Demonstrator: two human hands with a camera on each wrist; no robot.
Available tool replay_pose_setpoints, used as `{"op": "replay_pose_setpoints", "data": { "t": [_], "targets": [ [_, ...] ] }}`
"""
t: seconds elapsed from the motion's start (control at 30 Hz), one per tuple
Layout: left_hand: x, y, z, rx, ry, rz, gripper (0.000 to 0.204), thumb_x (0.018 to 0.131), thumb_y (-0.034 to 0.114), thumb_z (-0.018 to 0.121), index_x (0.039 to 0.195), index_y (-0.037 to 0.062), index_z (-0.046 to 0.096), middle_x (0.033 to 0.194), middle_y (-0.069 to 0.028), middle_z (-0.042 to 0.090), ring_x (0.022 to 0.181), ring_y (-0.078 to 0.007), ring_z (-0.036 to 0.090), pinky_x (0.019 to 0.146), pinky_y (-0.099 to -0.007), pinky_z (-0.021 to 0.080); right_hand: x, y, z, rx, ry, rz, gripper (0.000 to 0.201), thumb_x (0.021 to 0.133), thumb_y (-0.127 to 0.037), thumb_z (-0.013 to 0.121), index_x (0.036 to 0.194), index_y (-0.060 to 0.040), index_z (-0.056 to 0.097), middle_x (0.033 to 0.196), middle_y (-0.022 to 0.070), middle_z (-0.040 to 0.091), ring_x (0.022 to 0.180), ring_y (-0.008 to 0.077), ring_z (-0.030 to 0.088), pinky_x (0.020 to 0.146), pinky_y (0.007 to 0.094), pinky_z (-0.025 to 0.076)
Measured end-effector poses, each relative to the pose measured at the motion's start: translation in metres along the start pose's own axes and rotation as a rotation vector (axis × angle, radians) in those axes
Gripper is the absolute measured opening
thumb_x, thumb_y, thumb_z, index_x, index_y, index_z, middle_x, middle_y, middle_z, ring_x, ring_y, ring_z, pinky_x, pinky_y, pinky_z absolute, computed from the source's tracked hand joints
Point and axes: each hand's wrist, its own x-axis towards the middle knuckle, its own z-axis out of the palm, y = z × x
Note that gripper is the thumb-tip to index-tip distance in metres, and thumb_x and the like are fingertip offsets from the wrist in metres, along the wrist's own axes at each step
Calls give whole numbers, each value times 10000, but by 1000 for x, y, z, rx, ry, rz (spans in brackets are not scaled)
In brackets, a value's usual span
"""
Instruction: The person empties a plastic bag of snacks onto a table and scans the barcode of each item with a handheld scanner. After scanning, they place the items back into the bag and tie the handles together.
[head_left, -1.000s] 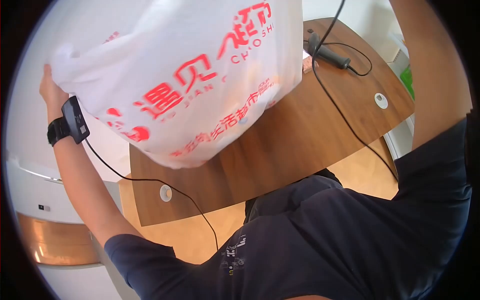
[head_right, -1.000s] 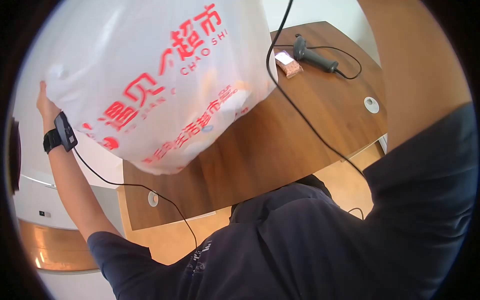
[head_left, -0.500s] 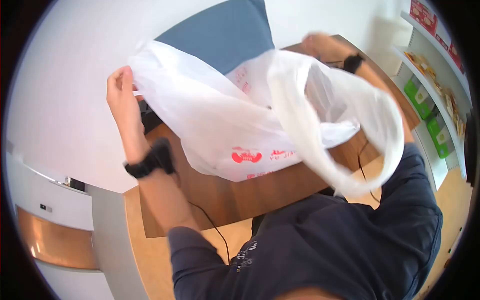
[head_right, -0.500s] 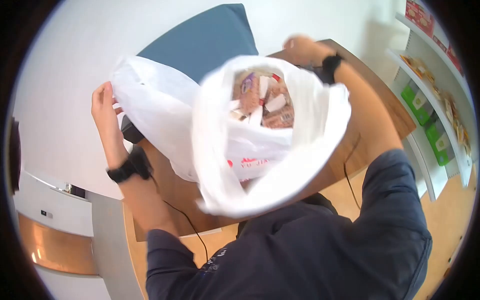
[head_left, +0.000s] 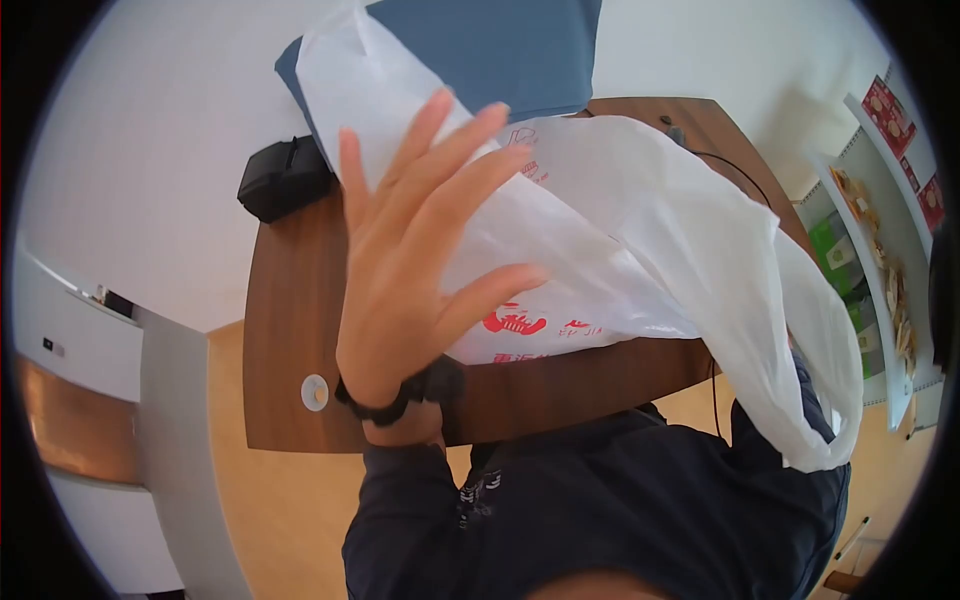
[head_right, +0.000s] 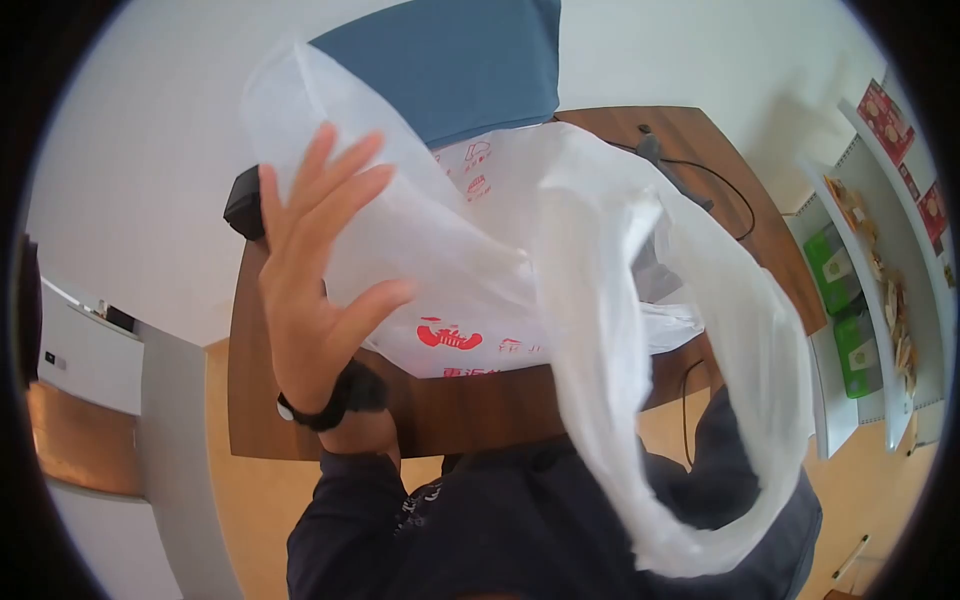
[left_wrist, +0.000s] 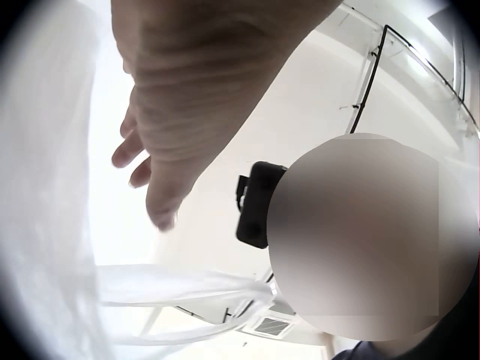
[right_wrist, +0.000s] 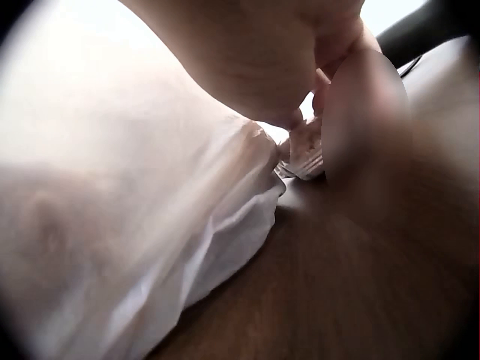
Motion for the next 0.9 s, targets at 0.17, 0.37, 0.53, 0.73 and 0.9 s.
{"op": "replay_pose_setpoints", "data": {
  "t": [0.17,0.37,0.53,0.73,0.9],
  "targets": [
    [-6,-11,17,20,-210,-5,342,680,192,817,973,65,696,873,-51,678,963,-239,637,1136,-552,258,13,-24,5,47,71,145,465,884,-389,641,1203,-52,635,954,117,665,806,248,666,720,384,526],
    [-10,6,5,-241,-186,122,180,670,122,819,775,52,691,647,-50,564,605,-221,547,999,-437,477,-16,-67,-8,68,188,334,486,886,-398,646,1227,-53,625,964,112,661,808,238,663,709,375,525],
    [-13,16,-4,-283,-153,147,183,651,113,828,761,64,690,638,-48,544,602,-224,534,919,-424,531,-11,-84,-19,99,280,473,504,887,-406,649,1246,-54,616,973,107,657,809,229,660,699,367,524],
    [-13,12,8,-275,-113,139,190,650,125,826,752,56,681,650,-60,541,608,-245,528,852,-407,535,-6,-161,-102,358,264,166,614,928,-478,559,1355,-38,512,1031,89,636,805,126,611,659,238,450],
    [-9,16,-2,-234,-170,184,207,629,150,821,745,48,683,662,-55,559,615,-238,538,815,-400,529,-36,-256,-138,698,-272,-112,569,946,-348,489,1385,14,463,1091,144,622,760,163,640,731,277,499]
  ]
}}
